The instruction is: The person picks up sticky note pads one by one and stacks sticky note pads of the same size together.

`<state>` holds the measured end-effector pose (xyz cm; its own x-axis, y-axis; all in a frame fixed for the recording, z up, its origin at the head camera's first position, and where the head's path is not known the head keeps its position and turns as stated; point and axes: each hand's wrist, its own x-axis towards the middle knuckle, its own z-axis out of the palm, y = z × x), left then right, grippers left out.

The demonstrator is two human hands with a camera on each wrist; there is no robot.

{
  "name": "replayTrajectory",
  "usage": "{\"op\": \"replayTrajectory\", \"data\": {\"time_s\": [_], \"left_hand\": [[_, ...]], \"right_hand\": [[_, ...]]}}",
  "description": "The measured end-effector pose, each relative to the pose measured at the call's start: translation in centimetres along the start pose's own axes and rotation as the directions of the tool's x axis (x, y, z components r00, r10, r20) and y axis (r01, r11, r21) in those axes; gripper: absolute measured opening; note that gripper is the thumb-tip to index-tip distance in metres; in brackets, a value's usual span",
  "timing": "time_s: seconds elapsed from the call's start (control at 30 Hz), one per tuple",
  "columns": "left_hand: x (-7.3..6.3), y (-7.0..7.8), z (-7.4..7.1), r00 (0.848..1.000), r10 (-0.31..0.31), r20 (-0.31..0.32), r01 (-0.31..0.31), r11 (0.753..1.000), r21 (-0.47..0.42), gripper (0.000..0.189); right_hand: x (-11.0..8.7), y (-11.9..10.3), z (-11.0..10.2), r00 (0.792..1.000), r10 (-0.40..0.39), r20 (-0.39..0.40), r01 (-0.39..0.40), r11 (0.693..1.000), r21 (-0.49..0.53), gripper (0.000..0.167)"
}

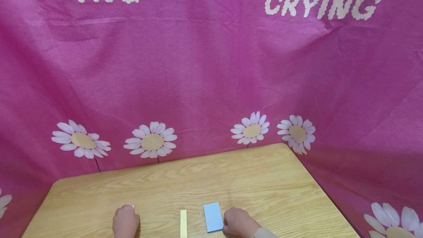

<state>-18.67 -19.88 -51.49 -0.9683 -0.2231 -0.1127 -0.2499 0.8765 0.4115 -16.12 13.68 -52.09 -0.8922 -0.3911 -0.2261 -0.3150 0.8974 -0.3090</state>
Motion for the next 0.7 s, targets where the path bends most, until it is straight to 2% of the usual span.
{"op": "replayTrajectory", "data": {"time_s": [0.27, 0.47, 0.7], "left_hand": [[-0.1, 0.6, -0.7, 0.997, 0.059, -0.043, -0.06, 0.998, -0.005, 0.024], [-0.6, 1.3, -1.2, 0.996, 0.053, -0.066, -0.056, 0.998, -0.042, 0.023], [-1.2, 2.3, -1.7, 0.996, 0.046, -0.082, -0.05, 0.998, -0.045, 0.029]], "right_hand": [[-0.1, 0.0, -0.1, 1.0, -0.015, -0.015, 0.014, 1.0, -0.013, 0.016], [-0.3, -0.2, -0.2, 0.999, -0.031, -0.032, 0.03, 0.999, -0.028, 0.016], [-0.3, -0.2, -0.3, 0.999, -0.025, -0.029, 0.024, 1.0, -0.015, 0.015]]}}
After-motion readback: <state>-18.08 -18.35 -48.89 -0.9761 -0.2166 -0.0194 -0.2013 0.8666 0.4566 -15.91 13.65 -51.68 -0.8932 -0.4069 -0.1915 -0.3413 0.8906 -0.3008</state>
